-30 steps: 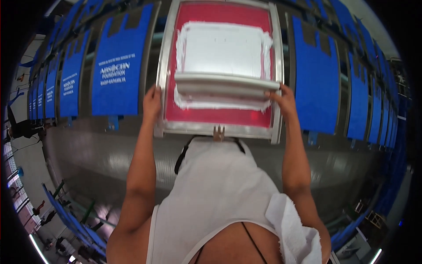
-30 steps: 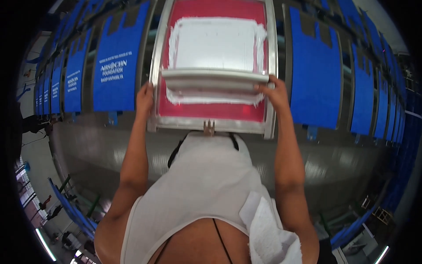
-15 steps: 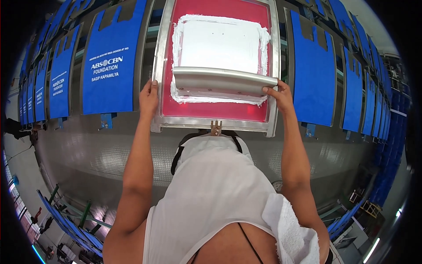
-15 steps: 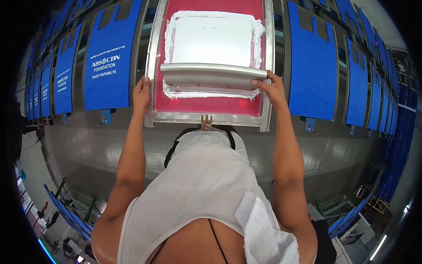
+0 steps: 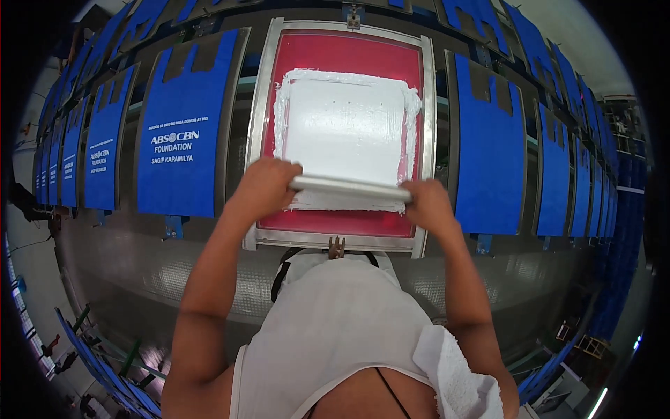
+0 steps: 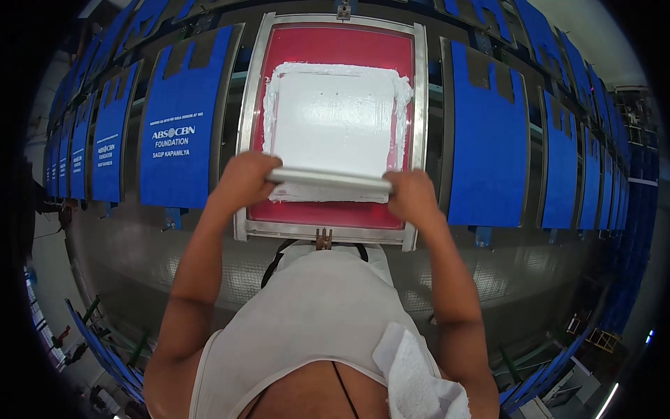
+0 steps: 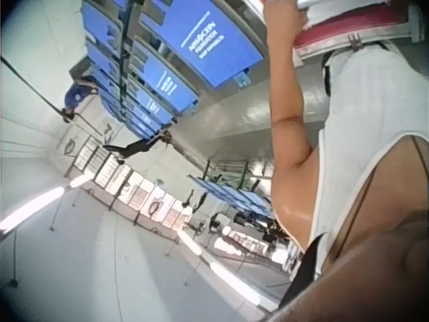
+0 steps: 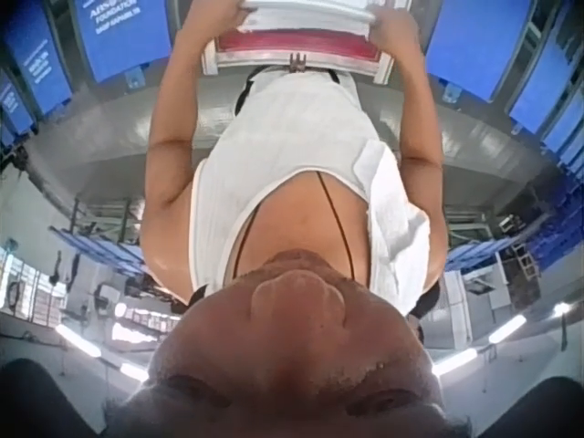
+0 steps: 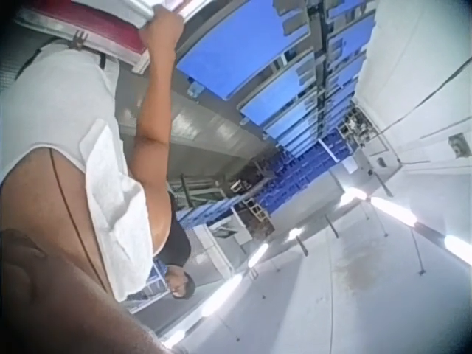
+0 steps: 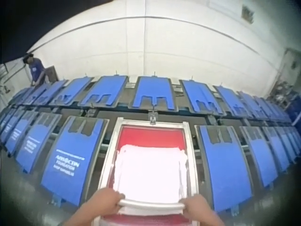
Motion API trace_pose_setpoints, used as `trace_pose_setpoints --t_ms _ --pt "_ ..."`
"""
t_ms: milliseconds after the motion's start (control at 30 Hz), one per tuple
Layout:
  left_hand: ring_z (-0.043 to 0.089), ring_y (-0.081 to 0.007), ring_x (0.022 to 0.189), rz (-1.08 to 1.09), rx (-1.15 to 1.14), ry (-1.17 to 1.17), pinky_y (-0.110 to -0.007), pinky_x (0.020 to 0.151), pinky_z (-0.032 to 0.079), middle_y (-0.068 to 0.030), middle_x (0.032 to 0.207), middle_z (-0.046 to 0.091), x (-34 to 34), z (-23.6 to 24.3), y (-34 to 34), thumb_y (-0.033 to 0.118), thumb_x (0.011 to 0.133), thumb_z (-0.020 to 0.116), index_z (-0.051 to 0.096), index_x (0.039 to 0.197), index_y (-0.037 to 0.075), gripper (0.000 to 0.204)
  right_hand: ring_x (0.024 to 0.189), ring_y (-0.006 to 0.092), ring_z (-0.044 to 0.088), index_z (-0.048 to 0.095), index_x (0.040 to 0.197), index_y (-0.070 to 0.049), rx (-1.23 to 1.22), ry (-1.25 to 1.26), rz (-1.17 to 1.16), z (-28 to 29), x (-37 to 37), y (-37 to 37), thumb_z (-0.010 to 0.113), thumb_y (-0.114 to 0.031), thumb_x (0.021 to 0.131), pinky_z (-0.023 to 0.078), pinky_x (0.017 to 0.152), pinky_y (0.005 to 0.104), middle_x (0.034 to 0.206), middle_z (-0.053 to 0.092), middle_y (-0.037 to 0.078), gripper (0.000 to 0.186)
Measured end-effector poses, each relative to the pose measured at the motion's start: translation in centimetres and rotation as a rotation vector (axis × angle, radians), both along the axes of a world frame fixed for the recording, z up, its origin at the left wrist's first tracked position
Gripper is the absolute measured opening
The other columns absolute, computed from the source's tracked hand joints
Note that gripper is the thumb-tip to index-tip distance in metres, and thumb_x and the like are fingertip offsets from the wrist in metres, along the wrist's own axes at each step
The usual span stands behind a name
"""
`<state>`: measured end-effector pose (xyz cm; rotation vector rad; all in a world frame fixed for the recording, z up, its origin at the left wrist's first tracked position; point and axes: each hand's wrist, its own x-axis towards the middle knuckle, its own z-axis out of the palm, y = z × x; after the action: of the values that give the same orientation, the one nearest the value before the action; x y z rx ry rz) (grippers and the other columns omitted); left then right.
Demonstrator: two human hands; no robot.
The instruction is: Using a screen frame and a squeegee to manually print white logos onto blue fabric shirts at an industrial workstation.
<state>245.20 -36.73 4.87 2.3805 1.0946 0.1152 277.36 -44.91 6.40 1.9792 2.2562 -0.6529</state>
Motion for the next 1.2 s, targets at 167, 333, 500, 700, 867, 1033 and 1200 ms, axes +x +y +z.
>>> trace_pose_setpoints --t_ms 167,333,500,700,867,1033,1200 --pt "0.059 -0.0346 0.091 0.156 0.276 -0.115 -0.043 0.081 0.047 -0.0156 0.092 0.063 2.2 -3.9 8.7 0.008 0.069 0.066 0.06 0.099 0.004 0.032 0.088 0.0328 0.059 0.062 0.096 -0.006 0.451 -0.147 0.061 -2.0 1.3 10.5 0.06 -0.002 0.064 0.042 0.089 0.0473 0.087 0.064 0.013 0.032" --pt "0.053 -0.0312 0.098 0.223 0.416 -0.065 -0.042 0.085 0.042 -0.0128 0.101 0.058 3.3 -10.0 6.8 0.002 0.066 0.061 0.057 0.103 0.004 0.037 0.096 0.0286 0.056 0.054 0.1 -0.006 0.457 -0.25 0.142 -8.1 1.1 10.3 0.056 0.0 0.069 0.03 0.101 0.0548 0.093 0.057 0.01 0.031" --pt "0.054 -0.0291 0.093 0.172 0.128 -0.049 -0.041 0.083 0.041 -0.0111 0.097 0.058 -0.1 -4.1 -2.4 0.006 0.059 0.07 0.059 0.099 0.005 0.041 0.091 0.0303 0.056 0.056 0.098 -0.006 0.219 -0.014 0.111 -1.8 -0.1 1.0 0.061 0.002 0.061 0.033 0.098 0.053 0.088 0.059 0.011 0.038" --pt "0.057 -0.0298 0.087 0.204 0.062 -0.14 -0.041 0.081 0.042 -0.0109 0.091 0.06 -0.4 -4.8 -8.5 0.004 0.057 0.07 0.06 0.094 0.005 0.038 0.087 0.0284 0.058 0.059 0.093 -0.006 0.137 -0.002 0.062 -1.9 -1.7 -5.3 0.063 -0.001 0.057 0.035 0.099 0.0496 0.085 0.061 0.01 0.036" --pt "0.058 -0.0293 0.09 0.212 0.031 -0.113 -0.042 0.085 0.041 -0.0128 0.093 0.062 -0.6 -6.1 -10.0 0.002 0.056 0.069 0.061 0.096 0.005 0.041 0.09 0.0273 0.059 0.06 0.095 -0.007 0.047 -0.006 0.028 -2.7 -1.8 -6.5 0.066 0.0 0.053 0.031 0.103 0.0519 0.091 0.062 0.009 0.043" --pt "0.059 -0.0286 0.097 0.212 0.131 -0.087 -0.043 0.09 0.04 -0.0137 0.099 0.063 0.2 -8.1 -5.8 0.001 0.053 0.069 0.061 0.098 0.005 0.046 0.088 0.0268 0.06 0.062 0.094 -0.008 0.211 -0.053 0.03 -5.2 -0.7 -2.3 0.067 0.0 0.052 0.029 0.106 0.0518 0.092 0.064 0.008 0.044" --pt "0.063 -0.0342 0.079 0.325 0.235 -0.082 -0.042 0.074 0.05 -0.0154 0.084 0.067 3.6 -6.6 9.3 0.008 0.061 0.071 0.068 0.091 0.007 0.031 0.082 0.0315 0.061 0.066 0.094 -0.011 0.346 -0.179 0.054 -6.0 2.0 12.2 0.064 -0.003 0.06 0.035 0.102 0.0479 0.081 0.066 0.013 0.036"
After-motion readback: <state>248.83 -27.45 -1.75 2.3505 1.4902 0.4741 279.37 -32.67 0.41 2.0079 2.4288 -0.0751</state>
